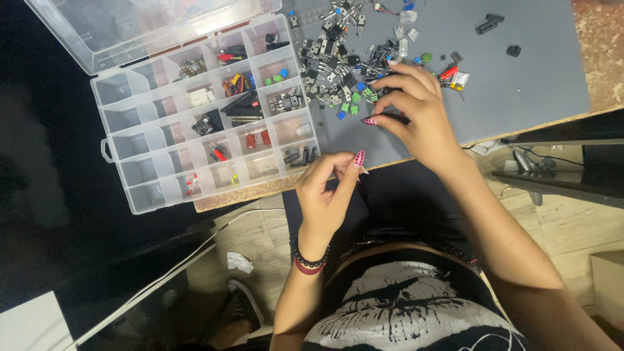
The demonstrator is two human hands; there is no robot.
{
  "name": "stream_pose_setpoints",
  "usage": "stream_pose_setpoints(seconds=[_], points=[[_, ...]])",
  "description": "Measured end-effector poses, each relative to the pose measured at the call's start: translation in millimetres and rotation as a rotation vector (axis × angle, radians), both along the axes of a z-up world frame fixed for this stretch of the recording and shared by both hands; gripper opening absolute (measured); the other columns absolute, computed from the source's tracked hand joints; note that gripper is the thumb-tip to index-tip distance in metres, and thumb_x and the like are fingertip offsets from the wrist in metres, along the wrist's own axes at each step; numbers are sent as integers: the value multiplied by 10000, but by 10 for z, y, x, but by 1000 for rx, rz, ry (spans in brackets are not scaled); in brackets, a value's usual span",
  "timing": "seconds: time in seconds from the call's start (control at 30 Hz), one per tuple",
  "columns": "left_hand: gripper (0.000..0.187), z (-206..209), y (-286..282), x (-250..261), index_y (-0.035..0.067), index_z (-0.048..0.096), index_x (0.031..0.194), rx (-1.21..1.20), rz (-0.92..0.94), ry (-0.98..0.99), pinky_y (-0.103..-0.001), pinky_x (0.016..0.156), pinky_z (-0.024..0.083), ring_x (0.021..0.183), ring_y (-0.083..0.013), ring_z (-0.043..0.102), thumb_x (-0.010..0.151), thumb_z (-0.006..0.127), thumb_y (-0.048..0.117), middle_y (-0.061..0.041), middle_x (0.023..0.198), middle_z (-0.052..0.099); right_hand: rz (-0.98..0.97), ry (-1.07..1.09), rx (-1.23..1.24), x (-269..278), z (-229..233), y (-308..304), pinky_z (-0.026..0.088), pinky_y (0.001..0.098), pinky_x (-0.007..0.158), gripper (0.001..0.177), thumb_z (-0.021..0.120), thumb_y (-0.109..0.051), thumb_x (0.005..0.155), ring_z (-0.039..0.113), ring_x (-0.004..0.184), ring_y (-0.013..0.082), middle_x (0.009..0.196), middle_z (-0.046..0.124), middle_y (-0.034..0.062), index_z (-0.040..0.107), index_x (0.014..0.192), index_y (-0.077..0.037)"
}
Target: The person sorts small electronic components, such as resistors and capacitors, from a pile on a gray mat into a compartmentalized plastic organizer box. They pick up individual items by hand, inspect them, and place them into specific slots within the box.
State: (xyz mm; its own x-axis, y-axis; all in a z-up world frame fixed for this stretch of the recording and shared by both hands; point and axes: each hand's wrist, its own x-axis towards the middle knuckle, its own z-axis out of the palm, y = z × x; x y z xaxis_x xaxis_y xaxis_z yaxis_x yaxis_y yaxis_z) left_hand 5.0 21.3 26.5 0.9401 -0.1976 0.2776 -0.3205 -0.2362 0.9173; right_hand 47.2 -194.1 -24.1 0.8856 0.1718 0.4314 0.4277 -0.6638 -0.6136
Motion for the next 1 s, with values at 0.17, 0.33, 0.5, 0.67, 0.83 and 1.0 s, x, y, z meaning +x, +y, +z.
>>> stream_pose_setpoints(seconds=[0.17,0.33,0.5,0.67,0.83,1.0], points=[[69,37,-17,-7,86,674,926,13,-2,-3,-263,714,476,677,-120,555,989,652,100,9,770,664,33,3,-6,47,3,-29,353,558,1129,147,788,-185,982,512,1407,381,1297,663,57,674,977,-92],[54,-5,-29,-8,83,677,923,16,6,8,-267,720,473,689,-119,555,976,664,85,7,775,648,22,-18,33,151,90,-63,401,518,1117,149,781,-153,1006,559,1331,367,1207,702,80,671,972,-57],[44,-8,-44,-4,75,670,930,12,10,-2,-265,708,470,683,-119,545,973,672,86,-4,770,630,-26,-55,97,204,72,-106,470,400,924,131,790,-78,1045,609,954,285,986,718,94,687,1000,-11],[48,6,-38,-2,85,673,938,17,-6,7,-263,715,476,683,-116,556,983,659,92,11,762,655,-23,15,136,135,134,-109,451,343,807,108,807,-95,1031,557,834,220,954,724,60,724,984,-46],[13,-104,-83,33,101,747,925,-82,55,-51,-300,600,537,575,-177,628,935,742,95,-26,679,704,-31,12,232,64,135,-52,519,406,753,119,885,-81,920,610,711,298,756,656,99,769,928,-56],[10,-85,-107,41,90,742,930,-63,49,-42,-315,590,534,572,-193,626,938,737,95,-47,666,683,-12,12,237,62,108,-13,522,396,745,111,870,-67,913,643,719,288,757,682,87,760,904,-57]])
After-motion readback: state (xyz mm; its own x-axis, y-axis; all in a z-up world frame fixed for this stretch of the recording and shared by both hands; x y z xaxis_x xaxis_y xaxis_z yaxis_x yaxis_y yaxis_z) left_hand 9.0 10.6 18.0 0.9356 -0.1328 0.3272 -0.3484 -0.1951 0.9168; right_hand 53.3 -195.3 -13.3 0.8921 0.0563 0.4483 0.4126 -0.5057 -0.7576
